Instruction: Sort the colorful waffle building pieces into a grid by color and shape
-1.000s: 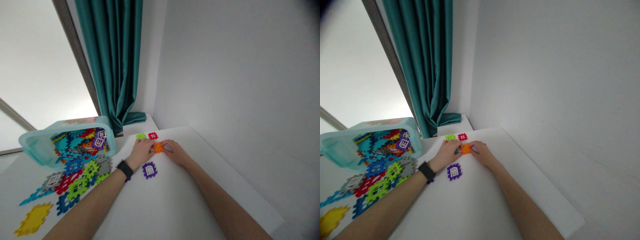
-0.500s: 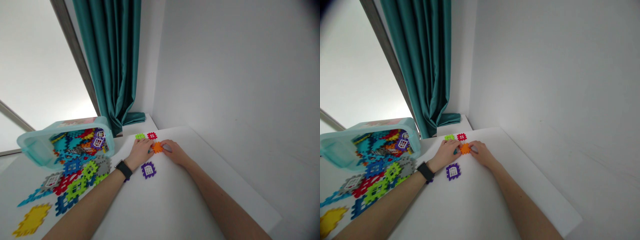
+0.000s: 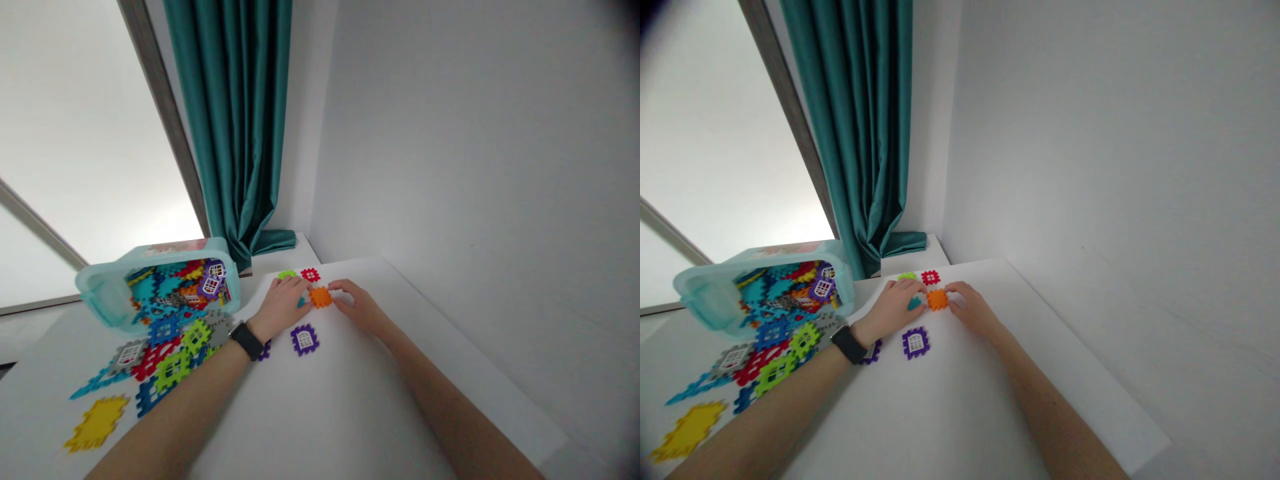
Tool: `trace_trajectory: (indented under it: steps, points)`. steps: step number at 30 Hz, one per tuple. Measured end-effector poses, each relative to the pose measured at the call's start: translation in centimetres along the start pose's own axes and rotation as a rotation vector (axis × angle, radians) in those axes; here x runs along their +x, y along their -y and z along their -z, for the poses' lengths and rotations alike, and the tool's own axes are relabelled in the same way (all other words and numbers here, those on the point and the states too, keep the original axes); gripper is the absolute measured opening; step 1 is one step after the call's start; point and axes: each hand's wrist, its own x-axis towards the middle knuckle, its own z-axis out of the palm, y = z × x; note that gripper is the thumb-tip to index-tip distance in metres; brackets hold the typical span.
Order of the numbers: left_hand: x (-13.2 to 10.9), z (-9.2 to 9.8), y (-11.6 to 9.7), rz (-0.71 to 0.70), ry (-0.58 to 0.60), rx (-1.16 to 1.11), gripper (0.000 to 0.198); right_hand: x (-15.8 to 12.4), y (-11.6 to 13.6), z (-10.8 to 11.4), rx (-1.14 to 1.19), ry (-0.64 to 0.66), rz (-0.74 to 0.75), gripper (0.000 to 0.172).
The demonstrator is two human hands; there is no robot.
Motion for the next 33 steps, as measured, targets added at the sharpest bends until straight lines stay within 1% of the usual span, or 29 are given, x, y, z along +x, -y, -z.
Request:
trace_trajectory:
  steps: [4, 7, 13, 16, 21, 27, 30, 33]
  points:
    - [-1.1, 1.3, 0.7, 0.016, -0.033, 0.001, 0.02, 0.4, 2.3, -0.6, 0.02, 0.005, 0.037, 0.025]
    - [-2.3, 2.8, 1.2, 0.038, -0.033, -0.03, 0.019, 0.8, 4.4, -1.2, 0.028, 0.039, 0.036, 0.023]
    - [-6.3, 6.2, 2.2, 0.065, -0.089, -0.154, 0.016, 2.1, 8.9, -3.4, 0.07, 0.132, 0.032, 0.02]
    - [-8.8, 7.5, 3.3, 0.08, -0.096, -0.189, 0.015, 2.8, 10.9, -5.0, 0.067, 0.182, 0.057, 0.019]
    - [-13.5, 9.9, 5.6, 0.142, -0.066, -0.195, 0.015, 3.4, 13.7, -8.2, 0.109, 0.242, 0.091, 0.019]
    - [-18.8, 12.6, 8.1, 0.246, -0.095, -0.201, 0.015, 3.8, 16.7, -12.5, 0.156, 0.335, 0.127, 0.019]
    - [-21.3, 13.5, 9.3, 0.303, -0.096, -0.181, 0.016, 4.1, 18.0, -14.5, 0.177, 0.369, 0.152, 0.018]
    - [-23.5, 13.7, 10.5, 0.338, -0.112, -0.204, 0.016, 4.3, 18.8, -16.1, 0.169, 0.408, 0.169, 0.017]
